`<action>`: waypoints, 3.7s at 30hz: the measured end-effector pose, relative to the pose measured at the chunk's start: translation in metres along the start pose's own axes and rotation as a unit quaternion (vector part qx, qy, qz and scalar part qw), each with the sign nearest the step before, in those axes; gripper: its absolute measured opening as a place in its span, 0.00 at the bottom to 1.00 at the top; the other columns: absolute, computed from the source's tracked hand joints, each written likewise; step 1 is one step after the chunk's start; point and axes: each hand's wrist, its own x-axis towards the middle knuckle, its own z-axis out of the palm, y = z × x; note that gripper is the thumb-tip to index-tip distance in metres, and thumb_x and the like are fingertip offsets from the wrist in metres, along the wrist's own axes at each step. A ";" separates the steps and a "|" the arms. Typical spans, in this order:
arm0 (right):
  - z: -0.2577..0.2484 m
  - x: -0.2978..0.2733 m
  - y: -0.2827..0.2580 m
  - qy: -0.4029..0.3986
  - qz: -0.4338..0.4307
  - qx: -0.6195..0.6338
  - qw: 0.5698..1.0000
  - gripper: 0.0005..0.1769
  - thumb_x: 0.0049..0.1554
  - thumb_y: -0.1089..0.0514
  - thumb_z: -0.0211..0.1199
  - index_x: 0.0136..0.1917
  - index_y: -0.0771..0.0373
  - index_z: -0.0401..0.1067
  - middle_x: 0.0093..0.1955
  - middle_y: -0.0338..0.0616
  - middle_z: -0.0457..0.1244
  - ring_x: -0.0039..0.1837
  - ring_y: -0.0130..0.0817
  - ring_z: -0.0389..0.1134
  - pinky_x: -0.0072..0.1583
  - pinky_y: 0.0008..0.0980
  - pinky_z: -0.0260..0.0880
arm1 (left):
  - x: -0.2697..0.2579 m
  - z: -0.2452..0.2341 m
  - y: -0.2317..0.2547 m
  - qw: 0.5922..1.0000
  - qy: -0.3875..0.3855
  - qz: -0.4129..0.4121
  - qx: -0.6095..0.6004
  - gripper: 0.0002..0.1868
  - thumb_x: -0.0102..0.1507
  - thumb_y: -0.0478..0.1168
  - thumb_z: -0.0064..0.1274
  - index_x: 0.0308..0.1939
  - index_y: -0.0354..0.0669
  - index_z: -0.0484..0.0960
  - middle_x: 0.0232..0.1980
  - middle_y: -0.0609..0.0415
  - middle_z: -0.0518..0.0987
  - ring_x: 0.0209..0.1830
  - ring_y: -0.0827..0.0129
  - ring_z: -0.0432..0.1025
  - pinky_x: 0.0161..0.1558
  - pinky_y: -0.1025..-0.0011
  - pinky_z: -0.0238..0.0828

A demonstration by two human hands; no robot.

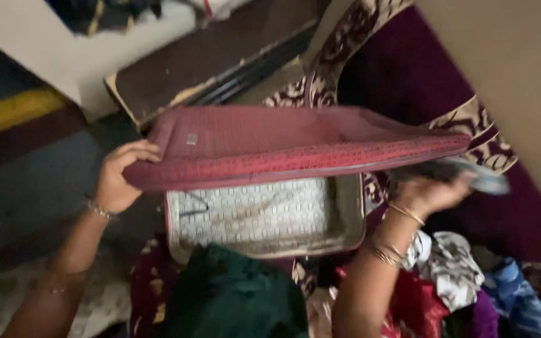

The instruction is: The person wipes the exterior and interior of a suitcase with a cloth, turning the suitcase over to reach different sides and cleaning the handle and wheels.

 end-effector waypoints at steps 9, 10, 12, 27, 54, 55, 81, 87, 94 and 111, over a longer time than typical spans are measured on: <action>-0.158 -0.082 0.010 -0.557 -0.144 -0.636 0.515 0.21 0.52 0.53 0.66 0.54 0.69 0.70 0.54 0.59 0.63 0.56 0.56 0.64 0.55 0.49 0.66 | -0.231 0.079 -0.052 0.940 -0.171 -0.285 0.075 0.46 0.47 0.32 0.68 0.70 0.45 0.68 0.82 0.40 0.48 0.75 0.43 0.58 0.68 0.57 0.64; -0.178 -0.104 0.037 -0.596 -0.013 -0.599 0.534 0.15 0.51 0.54 0.66 0.47 0.67 0.71 0.52 0.58 0.64 0.55 0.55 0.65 0.57 0.47 0.67 | -0.247 0.092 -0.069 0.893 -0.243 -0.364 0.099 0.54 0.47 0.29 0.65 0.77 0.46 0.59 0.83 0.41 0.49 0.76 0.43 0.57 0.67 0.57 0.64; -0.215 -0.131 0.065 -0.688 -0.011 -0.612 0.389 0.11 0.50 0.53 0.68 0.42 0.61 0.73 0.49 0.51 0.68 0.57 0.52 0.66 0.59 0.47 0.68 | -0.275 0.118 -0.089 0.922 -0.177 -0.326 0.107 0.50 0.50 0.31 0.63 0.76 0.46 0.62 0.81 0.40 0.55 0.76 0.41 0.59 0.69 0.56 0.64; -0.181 -0.395 0.250 -0.501 -0.092 -0.637 0.579 0.15 0.49 0.63 0.57 0.50 0.66 0.72 0.48 0.54 0.62 0.52 0.53 0.61 0.54 0.53 0.61 | -0.261 0.205 -0.208 0.899 0.123 -0.417 0.051 0.29 0.68 0.42 0.52 0.70 0.34 0.67 0.63 0.31 0.75 0.64 0.40 0.70 0.64 0.53 0.67; -0.064 -0.429 0.229 -0.835 0.175 -0.522 0.023 0.25 0.64 0.53 0.49 0.73 0.58 0.62 0.63 0.55 0.60 0.62 0.48 0.61 0.65 0.55 0.62 | -0.293 0.190 -0.262 0.884 0.024 -0.466 -0.027 0.34 0.65 0.64 0.47 0.54 0.33 0.78 0.49 0.39 0.77 0.50 0.50 0.73 0.53 0.57 0.69; -0.032 -0.413 0.256 -0.893 -0.068 -0.432 0.102 0.23 0.60 0.58 0.52 0.67 0.65 0.67 0.66 0.51 0.62 0.63 0.49 0.62 0.65 0.52 0.64 | -0.292 0.191 -0.264 0.859 0.024 -0.509 -0.047 0.40 0.69 0.70 0.37 0.47 0.32 0.80 0.45 0.42 0.78 0.47 0.52 0.73 0.53 0.57 0.68; 0.062 -0.426 0.303 -0.722 -0.148 -0.638 0.225 0.29 0.62 0.58 0.52 0.76 0.56 0.62 0.71 0.52 0.58 0.69 0.52 0.59 0.64 0.53 0.63 | -0.269 0.171 -0.243 0.794 -0.011 -0.577 -0.190 0.53 0.65 0.77 0.19 0.73 0.36 0.66 0.75 0.41 0.67 0.74 0.53 0.63 0.67 0.60 0.62; -0.067 -0.500 0.148 -0.802 0.041 -0.580 0.135 0.30 0.56 0.52 0.55 0.71 0.58 0.65 0.70 0.51 0.57 0.72 0.53 0.54 0.68 0.62 0.55 | -0.254 0.168 -0.229 0.818 -0.006 -0.559 -0.136 0.50 0.67 0.76 0.22 0.72 0.37 0.69 0.73 0.41 0.71 0.73 0.52 0.65 0.67 0.59 0.60; -0.268 -0.377 0.142 -0.609 -0.215 -0.680 0.347 0.14 0.51 0.55 0.54 0.49 0.57 0.74 0.55 0.42 0.65 0.57 0.43 0.64 0.55 0.61 0.61 | -0.215 0.158 -0.131 0.808 -0.172 -0.554 0.106 0.57 0.62 0.37 0.57 0.82 0.45 0.29 0.79 0.38 0.58 0.60 0.48 0.74 0.52 0.58 0.79; -0.146 -0.523 0.108 -0.680 0.029 -0.627 0.378 0.26 0.46 0.49 0.60 0.55 0.63 0.72 0.56 0.50 0.62 0.64 0.53 0.60 0.65 0.56 0.59 | -0.237 0.164 -0.145 0.847 -0.139 -0.498 0.125 0.54 0.68 0.38 0.51 0.82 0.52 0.23 0.80 0.31 0.56 0.65 0.36 0.70 0.61 0.53 0.71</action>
